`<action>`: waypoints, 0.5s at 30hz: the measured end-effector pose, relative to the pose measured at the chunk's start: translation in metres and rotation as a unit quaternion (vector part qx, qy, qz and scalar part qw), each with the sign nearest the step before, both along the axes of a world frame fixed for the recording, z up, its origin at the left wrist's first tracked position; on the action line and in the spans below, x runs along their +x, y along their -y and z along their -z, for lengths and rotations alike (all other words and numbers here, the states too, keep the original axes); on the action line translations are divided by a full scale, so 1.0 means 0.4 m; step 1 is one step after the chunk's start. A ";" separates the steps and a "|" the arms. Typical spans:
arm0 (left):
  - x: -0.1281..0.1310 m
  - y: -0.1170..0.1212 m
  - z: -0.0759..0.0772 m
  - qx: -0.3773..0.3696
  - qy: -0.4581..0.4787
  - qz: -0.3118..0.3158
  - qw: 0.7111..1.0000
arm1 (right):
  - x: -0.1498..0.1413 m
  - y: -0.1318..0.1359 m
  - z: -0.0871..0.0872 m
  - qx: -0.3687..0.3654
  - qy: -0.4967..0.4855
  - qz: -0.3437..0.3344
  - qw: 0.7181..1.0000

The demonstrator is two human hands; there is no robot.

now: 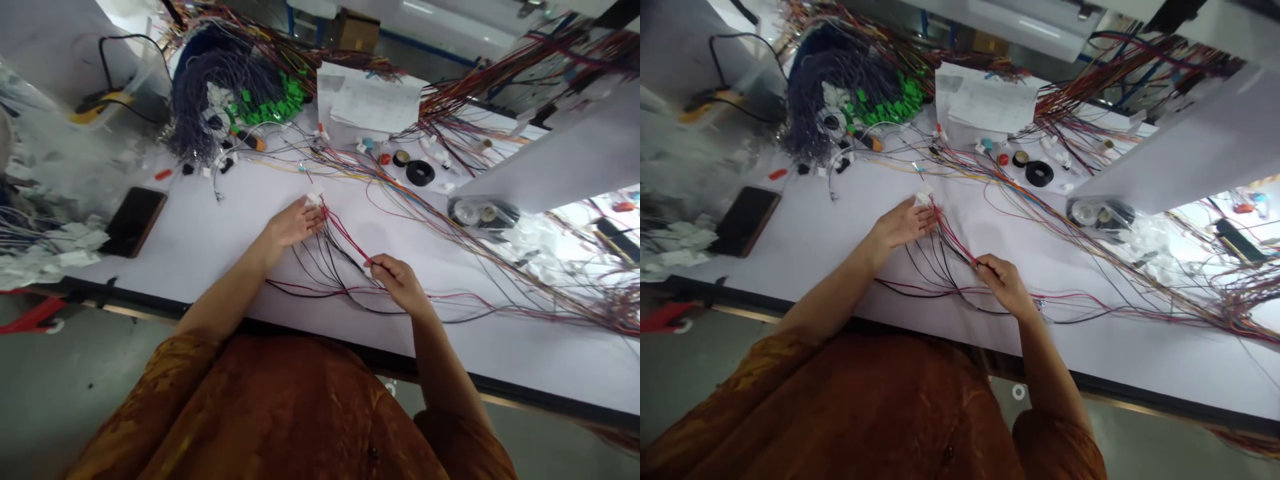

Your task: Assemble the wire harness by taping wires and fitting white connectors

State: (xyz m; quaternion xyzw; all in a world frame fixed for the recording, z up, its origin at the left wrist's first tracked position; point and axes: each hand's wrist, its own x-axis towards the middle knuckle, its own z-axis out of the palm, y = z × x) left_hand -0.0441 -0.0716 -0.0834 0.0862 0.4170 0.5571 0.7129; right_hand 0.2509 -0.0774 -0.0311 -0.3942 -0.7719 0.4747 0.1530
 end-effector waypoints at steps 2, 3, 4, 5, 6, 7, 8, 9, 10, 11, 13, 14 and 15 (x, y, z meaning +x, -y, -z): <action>-0.026 -0.016 -0.002 0.037 -0.018 -0.024 0.999 | 0.011 0.018 -0.005 0.002 0.003 -0.014 1.000; -0.038 -0.017 -0.009 0.053 -0.045 -0.042 0.997 | 0.014 0.025 -0.004 0.009 0.001 -0.018 1.000; -0.047 -0.013 -0.021 0.070 -0.084 -0.060 0.992 | 0.015 0.031 -0.002 0.019 0.000 -0.027 0.999; -0.053 -0.005 -0.039 0.090 -0.133 -0.078 0.984 | 0.013 0.037 0.000 0.033 0.004 -0.039 0.999; -0.055 0.009 -0.062 0.114 -0.193 -0.095 0.970 | 0.010 0.042 0.004 0.051 0.015 -0.052 0.997; -0.054 0.029 -0.090 0.140 -0.258 -0.110 0.950 | 0.005 0.046 0.008 0.072 0.034 -0.059 0.995; -0.049 0.054 -0.122 0.172 -0.328 -0.130 0.920 | 0.000 0.050 0.013 0.097 0.062 -0.058 0.992; -0.042 0.084 -0.154 0.200 -0.396 -0.156 0.883 | -0.005 0.053 0.018 0.122 0.095 -0.050 0.987; -0.034 0.118 -0.186 0.225 -0.452 -0.185 0.843 | -0.010 0.055 0.024 0.146 0.127 -0.036 0.980; -0.026 0.154 -0.214 0.249 -0.494 -0.197 0.810 | -0.015 0.056 0.029 0.167 0.153 -0.019 0.974; -0.017 0.224 -0.250 0.273 -0.486 -0.225 0.799 | -0.023 0.057 0.040 0.189 0.164 0.007 0.968; -0.017 0.253 -0.255 0.267 -0.456 -0.236 0.815 | -0.026 0.056 0.044 0.190 0.146 0.015 0.971; -0.022 0.276 -0.252 0.255 -0.418 -0.243 0.837 | -0.029 0.056 0.047 0.187 0.119 0.021 0.975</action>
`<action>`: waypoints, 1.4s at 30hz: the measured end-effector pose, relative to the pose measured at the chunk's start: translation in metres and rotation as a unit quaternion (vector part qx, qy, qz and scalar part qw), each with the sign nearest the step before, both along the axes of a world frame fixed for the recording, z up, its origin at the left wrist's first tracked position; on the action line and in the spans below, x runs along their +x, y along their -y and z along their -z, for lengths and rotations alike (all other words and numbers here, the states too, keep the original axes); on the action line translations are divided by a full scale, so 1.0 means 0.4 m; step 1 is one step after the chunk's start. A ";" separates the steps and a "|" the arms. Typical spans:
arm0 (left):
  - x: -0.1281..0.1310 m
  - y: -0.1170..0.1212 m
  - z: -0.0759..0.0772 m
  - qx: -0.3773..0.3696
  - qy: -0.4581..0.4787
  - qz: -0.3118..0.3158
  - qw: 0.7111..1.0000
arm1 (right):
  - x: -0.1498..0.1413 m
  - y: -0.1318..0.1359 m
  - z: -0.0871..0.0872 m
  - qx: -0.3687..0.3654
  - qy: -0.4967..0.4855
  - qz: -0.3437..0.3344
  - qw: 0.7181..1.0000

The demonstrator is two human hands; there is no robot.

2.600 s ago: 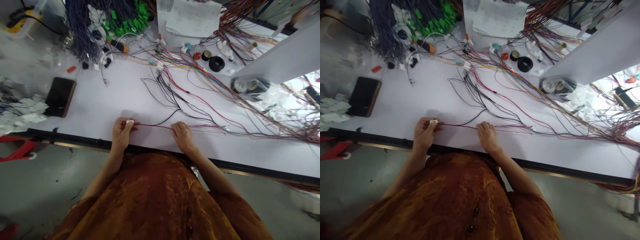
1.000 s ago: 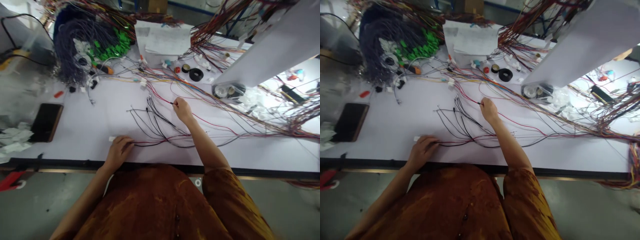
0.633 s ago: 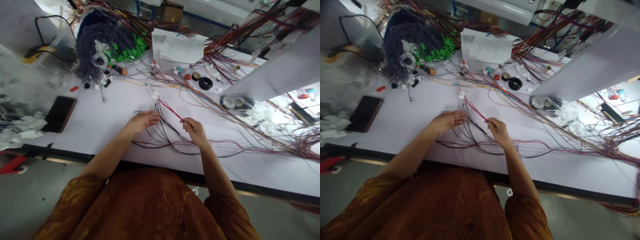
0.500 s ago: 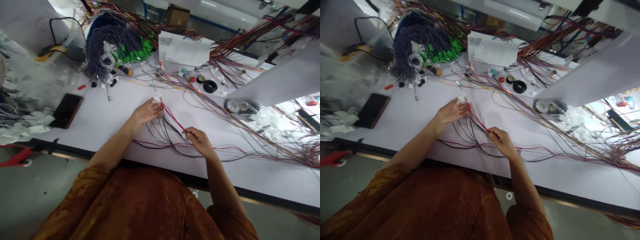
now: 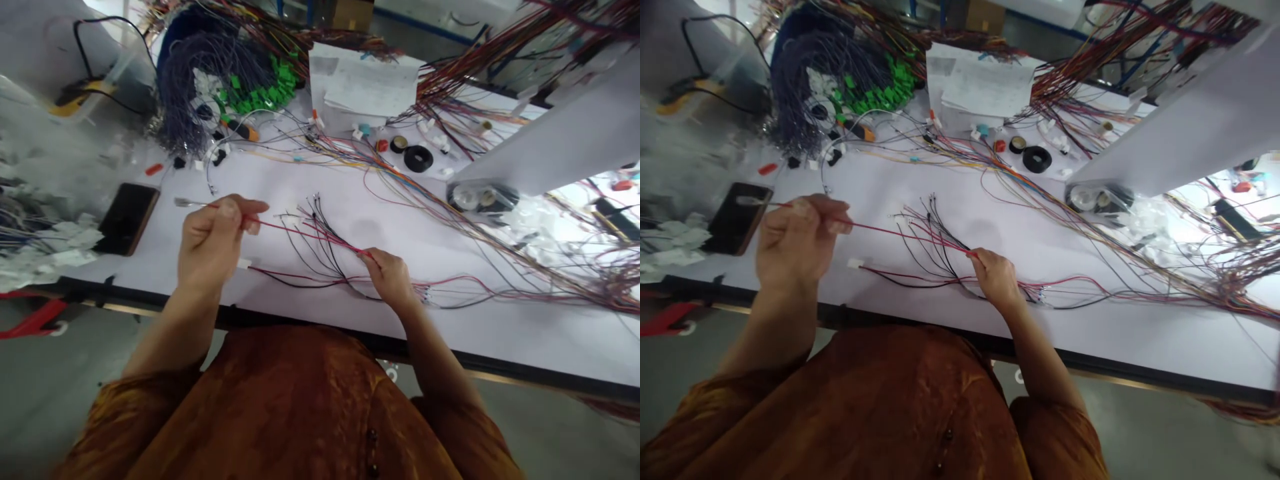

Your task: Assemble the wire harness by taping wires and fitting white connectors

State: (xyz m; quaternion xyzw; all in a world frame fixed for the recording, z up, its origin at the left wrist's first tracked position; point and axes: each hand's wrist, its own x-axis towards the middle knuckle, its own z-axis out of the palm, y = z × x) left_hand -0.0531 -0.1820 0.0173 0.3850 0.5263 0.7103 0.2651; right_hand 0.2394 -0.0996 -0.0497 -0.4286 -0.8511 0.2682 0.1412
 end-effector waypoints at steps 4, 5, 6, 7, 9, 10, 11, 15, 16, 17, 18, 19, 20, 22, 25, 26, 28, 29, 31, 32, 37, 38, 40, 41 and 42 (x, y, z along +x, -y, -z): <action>-0.043 0.029 0.073 -0.086 0.192 0.017 0.978 | -0.001 0.003 -0.001 -0.038 -0.106 -0.032 0.993; -0.051 0.026 0.096 -0.112 0.223 0.017 0.968 | -0.001 0.006 -0.002 -0.051 -0.123 -0.038 0.990; -0.056 0.023 0.116 -0.133 0.247 0.018 0.960 | 0.000 0.010 -0.004 -0.064 -0.141 -0.035 0.987; -0.056 0.020 0.133 -0.147 0.267 0.018 0.952 | 0.000 0.013 -0.004 -0.073 -0.160 -0.018 0.984; -0.043 0.022 0.157 -0.158 0.301 0.025 0.940 | -0.003 0.018 -0.002 -0.087 -0.211 0.051 0.972; -0.030 0.027 0.165 -0.158 0.317 0.030 0.935 | -0.006 0.018 0.002 -0.096 -0.244 0.094 0.961; -0.016 0.035 0.171 -0.159 0.329 0.036 0.930 | -0.010 0.016 0.007 -0.108 -0.278 0.135 0.945; 0.030 0.078 0.196 -0.167 0.334 0.063 0.926 | -0.013 -0.029 0.036 -0.206 -0.345 0.222 0.889; 0.036 0.088 0.203 -0.169 0.327 0.064 0.928 | -0.008 -0.049 0.043 -0.242 -0.327 0.220 0.887; 0.038 0.098 0.209 -0.170 0.320 0.061 0.930 | 0.000 -0.071 0.049 -0.276 -0.294 0.209 0.891; 0.039 0.106 0.214 -0.172 0.313 0.057 0.932 | 0.008 -0.092 0.053 -0.300 -0.248 0.195 0.900; 0.038 0.113 0.217 -0.175 0.305 0.051 0.935 | 0.014 -0.112 0.053 -0.295 -0.194 0.184 0.917; 0.038 0.119 0.218 -0.179 0.294 0.045 0.938 | 0.014 -0.127 0.050 -0.254 -0.144 0.182 0.939; 0.040 0.125 0.214 -0.193 0.260 0.041 0.945 | -0.011 -0.138 0.030 -0.086 -0.080 0.178 0.977; 0.041 0.122 0.197 -0.208 0.179 0.063 0.960 | -0.124 -0.092 -0.011 0.072 -0.102 0.043 0.991; 0.036 0.120 0.190 -0.210 0.150 0.080 0.963 | -0.176 -0.065 -0.021 0.039 -0.121 -0.045 0.991; 0.009 0.120 0.180 -0.207 0.097 0.111 0.967 | -0.280 -0.008 -0.028 -0.083 -0.154 -0.189 0.966; -0.013 0.124 0.178 -0.204 0.070 0.113 0.970 | -0.326 0.016 -0.024 -0.145 -0.164 -0.229 0.949; -0.069 0.139 0.181 -0.208 -0.009 0.089 0.974 | -0.393 0.049 0.000 -0.236 -0.190 -0.236 0.923; -0.097 0.150 0.188 -0.219 -0.067 0.074 0.971 | -0.414 0.057 0.016 -0.267 -0.203 -0.220 0.916; -0.174 0.193 0.251 -0.287 -0.328 0.128 0.891 | -0.444 0.058 0.088 -0.329 -0.223 -0.170 0.902; -0.174 0.194 0.261 -0.292 -0.329 0.129 0.889 | -0.445 0.058 0.094 -0.322 -0.220 -0.168 0.906; -0.165 0.192 0.271 -0.296 -0.263 0.107 0.912 | -0.445 0.062 0.097 -0.300 -0.216 -0.164 0.915; -0.158 0.189 0.272 -0.290 -0.202 0.098 0.931 | -0.445 0.064 0.096 -0.290 -0.214 -0.162 0.919; -0.152 0.186 0.272 -0.274 -0.130 0.090 0.949 | -0.443 0.066 0.092 -0.283 -0.211 -0.161 0.922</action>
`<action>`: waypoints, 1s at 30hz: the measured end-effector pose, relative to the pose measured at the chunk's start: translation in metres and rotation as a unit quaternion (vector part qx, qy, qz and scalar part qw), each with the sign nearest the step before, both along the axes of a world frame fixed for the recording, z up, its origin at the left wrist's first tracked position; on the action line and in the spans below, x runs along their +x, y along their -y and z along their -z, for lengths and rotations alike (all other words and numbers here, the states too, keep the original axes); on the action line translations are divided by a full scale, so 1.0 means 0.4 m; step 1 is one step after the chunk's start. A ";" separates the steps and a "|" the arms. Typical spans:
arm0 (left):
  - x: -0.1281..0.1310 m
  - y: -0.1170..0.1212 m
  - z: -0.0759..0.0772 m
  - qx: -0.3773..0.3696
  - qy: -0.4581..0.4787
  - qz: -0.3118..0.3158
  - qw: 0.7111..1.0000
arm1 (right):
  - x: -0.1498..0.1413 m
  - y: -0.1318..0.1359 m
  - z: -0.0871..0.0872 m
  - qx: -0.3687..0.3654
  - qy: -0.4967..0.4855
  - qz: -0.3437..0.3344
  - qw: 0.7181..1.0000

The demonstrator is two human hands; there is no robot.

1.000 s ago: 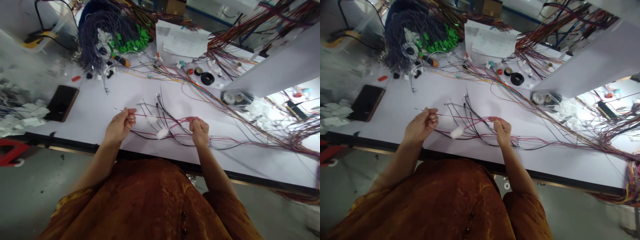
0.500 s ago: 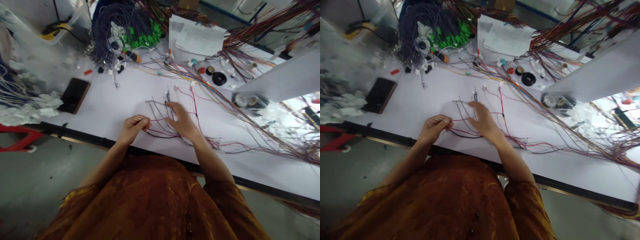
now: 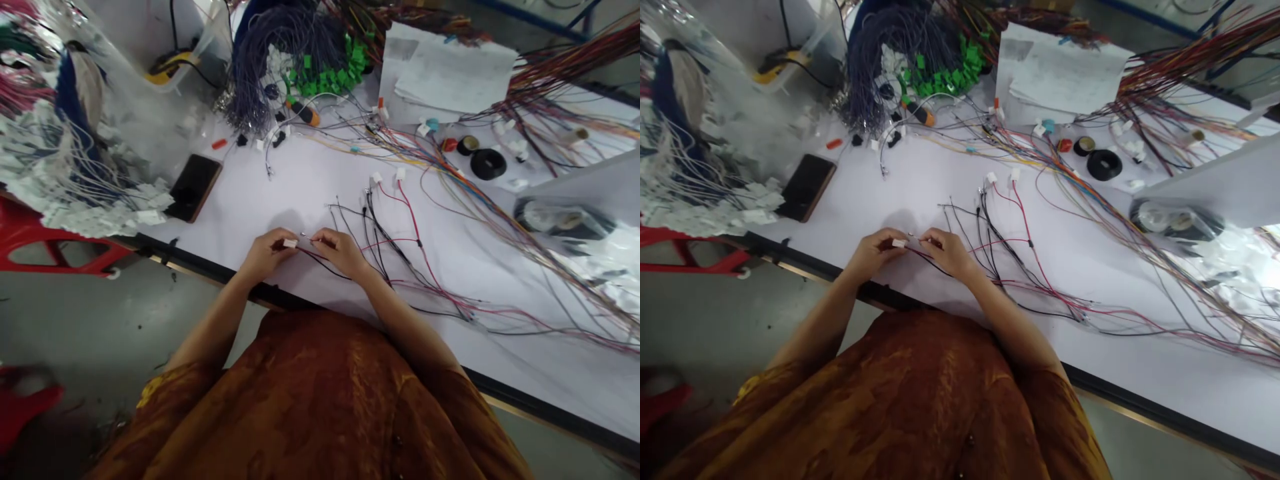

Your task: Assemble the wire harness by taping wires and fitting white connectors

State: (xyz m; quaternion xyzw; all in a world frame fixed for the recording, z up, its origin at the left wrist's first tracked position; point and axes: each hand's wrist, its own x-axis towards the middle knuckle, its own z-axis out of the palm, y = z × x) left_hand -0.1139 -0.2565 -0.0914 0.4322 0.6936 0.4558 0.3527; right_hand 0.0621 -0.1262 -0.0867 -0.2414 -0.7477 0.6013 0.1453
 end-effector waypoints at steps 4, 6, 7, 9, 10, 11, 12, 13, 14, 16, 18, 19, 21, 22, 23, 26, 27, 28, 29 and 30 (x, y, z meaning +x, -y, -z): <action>0.024 -0.007 -0.006 0.032 0.263 -0.075 0.961 | 0.009 0.004 -0.019 0.005 0.011 -0.010 1.000; 0.034 -0.007 -0.005 0.026 0.336 -0.104 0.936 | 0.010 0.003 -0.026 0.001 0.009 -0.017 1.000; 0.038 -0.007 -0.005 0.025 0.361 -0.115 0.925 | 0.010 0.003 -0.028 -0.002 0.008 -0.019 1.000; 0.045 -0.006 -0.003 0.027 0.392 -0.127 0.911 | 0.007 0.001 -0.033 -0.004 0.011 -0.018 1.000; 0.047 -0.006 -0.002 0.030 0.403 -0.128 0.906 | 0.004 0.000 -0.035 0.000 0.013 -0.015 1.000; 0.048 -0.006 -0.001 0.032 0.410 -0.128 0.902 | 0.001 0.000 -0.037 0.008 0.015 -0.010 1.000; 0.049 -0.006 0.000 0.034 0.416 -0.128 0.900 | -0.002 -0.001 -0.040 0.019 0.015 -0.007 1.000; 0.049 -0.006 0.001 0.036 0.419 -0.128 0.898 | -0.004 -0.001 -0.042 0.031 0.015 -0.007 0.999; 0.049 -0.007 0.002 0.038 0.421 -0.128 0.897 | -0.006 -0.002 -0.044 0.041 0.015 -0.009 0.999; 0.048 -0.008 0.003 0.038 0.425 -0.131 0.895 | -0.008 -0.006 -0.046 0.056 0.012 -0.021 0.998; 0.048 -0.009 0.003 0.037 0.428 -0.130 0.894 | -0.008 -0.010 -0.045 0.068 0.008 -0.031 0.997; 0.049 -0.009 0.002 0.037 0.427 -0.129 0.894 | -0.007 -0.012 -0.045 0.078 0.008 -0.032 0.996; 0.052 -0.009 0.000 0.040 0.419 -0.128 0.898 | -0.005 -0.012 -0.048 0.104 0.020 -0.029 0.994; 0.054 -0.009 -0.002 0.044 0.411 -0.129 0.902 | -0.004 -0.010 -0.051 0.120 0.032 -0.025 0.992; 0.056 -0.009 -0.004 0.048 0.400 -0.130 0.906 | -0.003 -0.007 -0.056 0.138 0.046 -0.023 0.989; 0.063 -0.006 -0.014 0.061 0.361 -0.133 0.921 | 0.002 0.012 -0.081 0.217 0.100 -0.022 0.971; 0.066 -0.005 -0.017 0.064 0.351 -0.134 0.925 | 0.004 0.020 -0.089 0.252 0.122 -0.023 0.960; 0.068 -0.003 -0.020 0.065 0.344 -0.136 0.927 | 0.005 0.028 -0.097 0.289 0.143 -0.026 0.946; 0.072 -0.001 -0.022 0.065 0.341 -0.137 0.928 | 0.007 0.036 -0.104 0.322 0.163 -0.028 0.932; 0.075 0.000 -0.023 0.063 0.341 -0.139 0.927 | 0.007 0.043 -0.108 0.348 0.180 -0.032 0.919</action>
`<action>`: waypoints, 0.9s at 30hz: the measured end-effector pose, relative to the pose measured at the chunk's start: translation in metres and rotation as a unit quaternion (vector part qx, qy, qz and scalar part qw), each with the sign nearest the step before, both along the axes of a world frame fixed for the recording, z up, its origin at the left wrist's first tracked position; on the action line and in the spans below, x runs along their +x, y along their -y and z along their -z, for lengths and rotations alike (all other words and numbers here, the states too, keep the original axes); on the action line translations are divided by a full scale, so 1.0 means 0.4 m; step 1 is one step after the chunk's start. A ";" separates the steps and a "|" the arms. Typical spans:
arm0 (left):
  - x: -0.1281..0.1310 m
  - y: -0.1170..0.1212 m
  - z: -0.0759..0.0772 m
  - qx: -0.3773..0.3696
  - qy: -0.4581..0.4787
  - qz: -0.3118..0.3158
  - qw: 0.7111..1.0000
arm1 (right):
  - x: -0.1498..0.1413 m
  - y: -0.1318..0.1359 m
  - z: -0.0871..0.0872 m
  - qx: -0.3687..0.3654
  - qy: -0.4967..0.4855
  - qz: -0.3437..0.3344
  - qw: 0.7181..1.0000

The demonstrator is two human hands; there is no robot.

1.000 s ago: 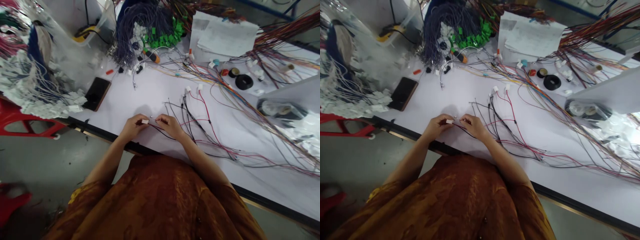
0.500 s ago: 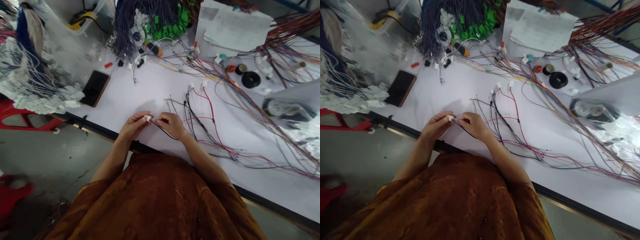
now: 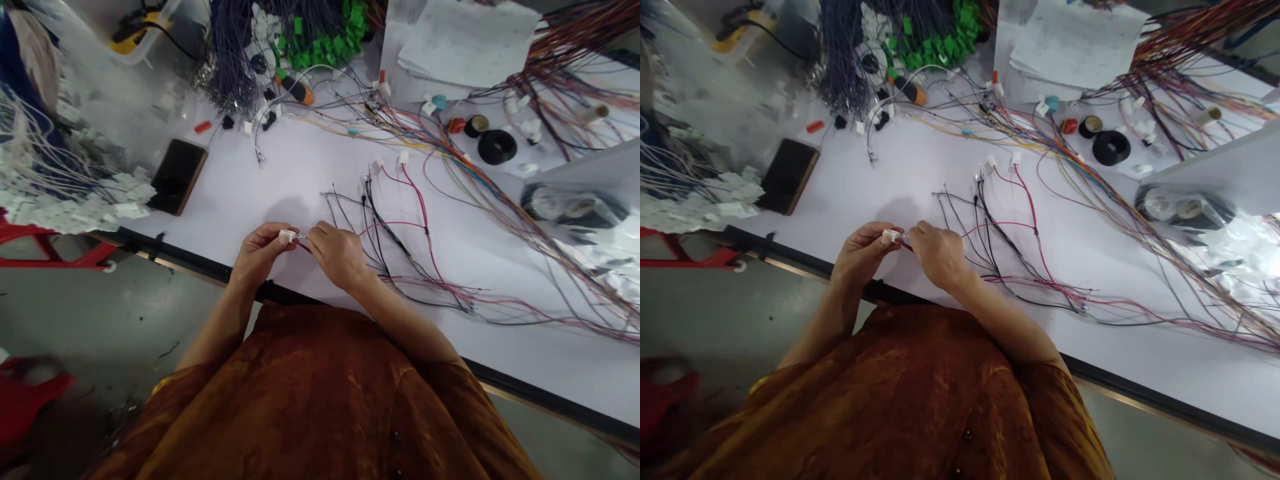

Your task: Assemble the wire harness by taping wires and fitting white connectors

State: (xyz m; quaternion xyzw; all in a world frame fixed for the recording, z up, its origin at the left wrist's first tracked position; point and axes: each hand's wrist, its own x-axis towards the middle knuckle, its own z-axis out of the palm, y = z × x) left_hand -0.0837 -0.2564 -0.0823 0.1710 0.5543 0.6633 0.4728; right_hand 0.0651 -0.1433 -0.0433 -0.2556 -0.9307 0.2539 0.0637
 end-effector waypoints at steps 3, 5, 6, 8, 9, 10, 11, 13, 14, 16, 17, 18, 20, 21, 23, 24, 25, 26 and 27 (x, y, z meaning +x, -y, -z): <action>0.014 0.002 0.003 -0.003 0.014 -0.007 1.000 | -0.001 0.014 -0.002 0.035 0.026 -0.012 0.999; 0.024 0.003 0.008 -0.002 0.023 -0.008 1.000 | -0.002 0.017 0.004 0.028 0.020 -0.023 0.999; 0.028 0.004 0.010 -0.002 0.026 -0.005 1.000 | -0.002 0.016 0.008 0.016 0.012 -0.027 0.999; 0.031 0.008 0.013 -0.007 0.029 0.008 1.000 | 0.001 0.012 0.018 -0.032 -0.016 -0.027 0.999; 0.031 0.010 0.013 -0.010 0.028 0.012 0.999 | 0.003 0.009 0.024 -0.065 -0.035 -0.024 0.997; 0.031 0.012 0.014 -0.013 0.023 0.014 1.000 | 0.007 0.006 0.029 -0.099 -0.055 -0.021 0.993; 0.030 0.015 0.014 -0.014 0.016 0.014 1.000 | 0.010 0.003 0.034 -0.128 -0.074 -0.019 0.989; 0.030 0.020 0.015 -0.016 -0.002 0.014 1.000 | 0.016 0.003 0.044 -0.157 -0.102 -0.015 0.982; 0.032 0.023 0.016 -0.016 -0.010 0.016 1.000 | 0.018 0.005 0.049 -0.159 -0.108 -0.013 0.981; 0.037 0.028 0.017 -0.020 -0.021 0.025 0.999 | 0.020 0.013 0.056 -0.154 -0.108 -0.013 0.982; 0.039 0.031 0.017 -0.023 -0.027 0.030 0.999 | 0.020 0.017 0.058 -0.152 -0.107 -0.014 0.982; 0.041 0.033 0.016 -0.026 -0.038 0.036 0.998 | 0.020 0.021 0.059 -0.151 -0.104 -0.014 0.983; 0.043 0.033 0.011 -0.035 -0.076 0.049 0.995 | 0.026 0.024 0.062 -0.150 -0.100 -0.020 0.983; 0.042 0.032 0.008 -0.044 -0.108 0.050 0.992 | 0.033 0.023 0.065 -0.142 -0.095 -0.027 0.985; 0.037 0.027 0.003 -0.077 -0.186 0.037 0.979 | 0.061 0.014 0.077 -0.097 -0.067 -0.046 0.992; 0.033 0.026 0.002 -0.095 -0.225 0.024 0.969 | 0.083 0.008 0.087 -0.063 -0.045 -0.058 0.995; 0.029 0.026 0.003 -0.110 -0.260 0.010 0.959 | 0.108 0.001 0.099 -0.026 -0.021 -0.062 0.997; 0.025 0.027 0.006 -0.121 -0.290 0.000 0.949 | 0.137 -0.004 0.111 0.007 0.002 -0.059 0.998; 0.020 0.031 0.012 -0.130 -0.316 -0.007 0.940 | 0.168 -0.007 0.123 0.033 0.020 -0.048 0.998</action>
